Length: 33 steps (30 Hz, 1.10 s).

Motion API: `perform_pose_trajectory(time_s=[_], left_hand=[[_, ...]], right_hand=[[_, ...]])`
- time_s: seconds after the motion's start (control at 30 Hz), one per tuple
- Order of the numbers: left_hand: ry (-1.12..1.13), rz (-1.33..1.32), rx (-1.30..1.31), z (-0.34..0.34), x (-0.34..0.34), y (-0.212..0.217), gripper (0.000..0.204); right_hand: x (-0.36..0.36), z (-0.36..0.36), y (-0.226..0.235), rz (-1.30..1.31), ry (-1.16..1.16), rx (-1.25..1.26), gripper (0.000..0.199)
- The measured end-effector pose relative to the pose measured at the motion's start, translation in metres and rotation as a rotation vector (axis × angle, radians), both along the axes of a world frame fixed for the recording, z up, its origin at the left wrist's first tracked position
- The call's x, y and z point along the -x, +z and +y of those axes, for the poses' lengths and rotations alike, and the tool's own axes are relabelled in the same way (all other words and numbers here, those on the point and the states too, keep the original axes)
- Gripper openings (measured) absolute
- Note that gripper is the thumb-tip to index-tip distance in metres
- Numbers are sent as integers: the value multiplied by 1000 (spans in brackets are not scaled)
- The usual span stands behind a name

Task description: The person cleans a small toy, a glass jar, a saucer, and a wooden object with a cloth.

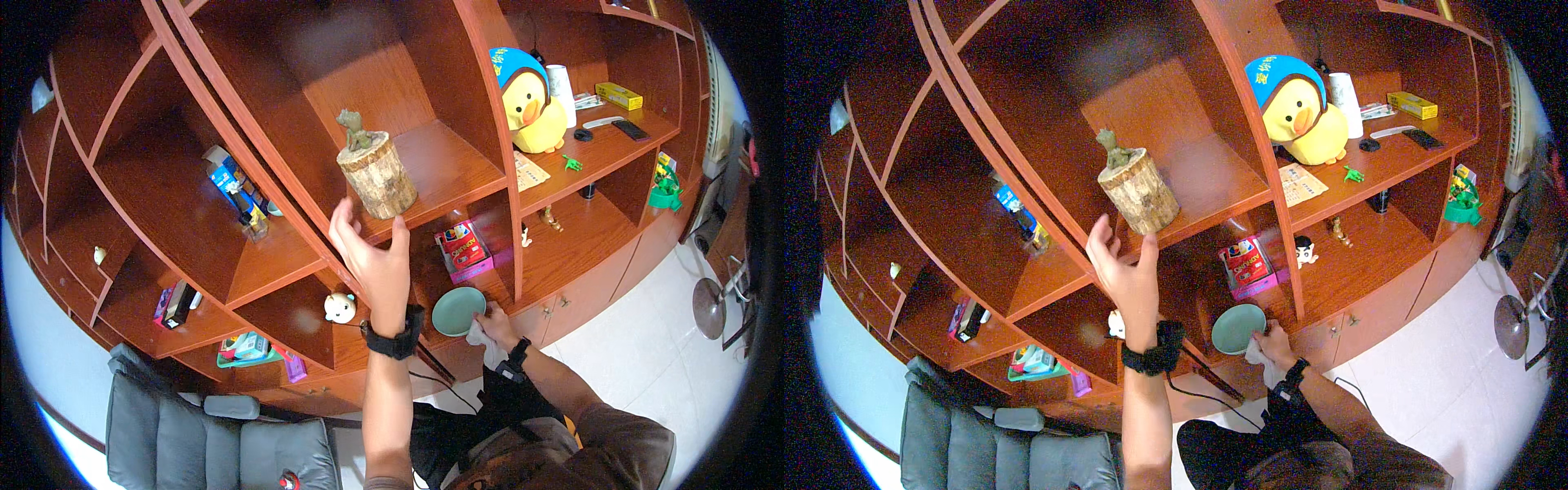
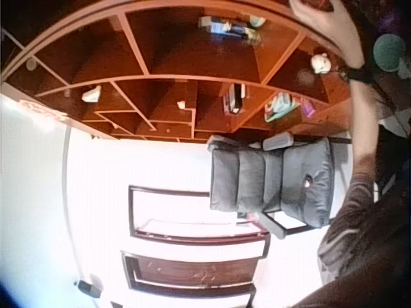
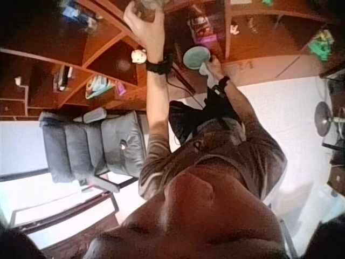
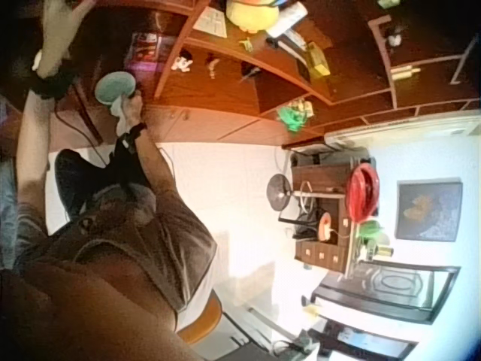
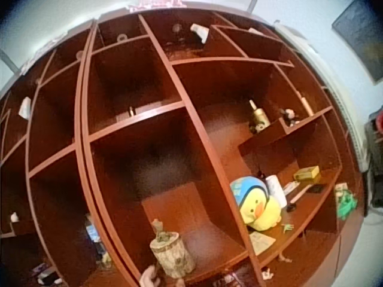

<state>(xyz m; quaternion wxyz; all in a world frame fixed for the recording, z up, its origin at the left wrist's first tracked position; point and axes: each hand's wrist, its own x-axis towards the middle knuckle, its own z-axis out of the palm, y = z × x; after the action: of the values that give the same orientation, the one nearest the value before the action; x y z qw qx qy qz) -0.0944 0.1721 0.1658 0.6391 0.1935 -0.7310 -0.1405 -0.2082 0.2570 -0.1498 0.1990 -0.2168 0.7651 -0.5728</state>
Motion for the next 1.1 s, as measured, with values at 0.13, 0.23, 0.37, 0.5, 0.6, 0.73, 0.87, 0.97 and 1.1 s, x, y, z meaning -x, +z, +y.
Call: perform_pose_trajectory(time_s=[0.13, 0.23, 0.37, 0.5, 0.6, 0.73, 0.87, 0.97, 1.1], left_hand=[[-62, -21, -105, -13, 27, 20, 85], [-82, -70, -120, -31, 30, 24, 94], [-277, -61, -288, -45, 30, 30, 94], [-426, -57, -425, -53, 27, 32, 89], [-472, -51, -468, -52, 31, 33, 87], [-297, -127, -287, -58, 28, 30, 85], [-300, -139, -326, -56, 33, 30, 85], [-348, -101, -412, -56, 33, 30, 84], [-314, -71, -374, -58, 31, 27, 81]], right_hand=[[16, 0, -35, 35, -25, -9, 45], [18, -1, -37, 72, -28, 27, 46], [20, 1, -41, -15, 6, 106, 47], [22, 0, -37, -75, 53, 41, 47], [26, 0, -52, -48, 47, 54, 47], [23, -11, -52, 166, 0, 85, 45], [24, -10, -40, -87, 52, 88, 43], [20, -5, -25, -156, 60, 51, 43], [21, -7, -29, -59, 43, 0, 44]])
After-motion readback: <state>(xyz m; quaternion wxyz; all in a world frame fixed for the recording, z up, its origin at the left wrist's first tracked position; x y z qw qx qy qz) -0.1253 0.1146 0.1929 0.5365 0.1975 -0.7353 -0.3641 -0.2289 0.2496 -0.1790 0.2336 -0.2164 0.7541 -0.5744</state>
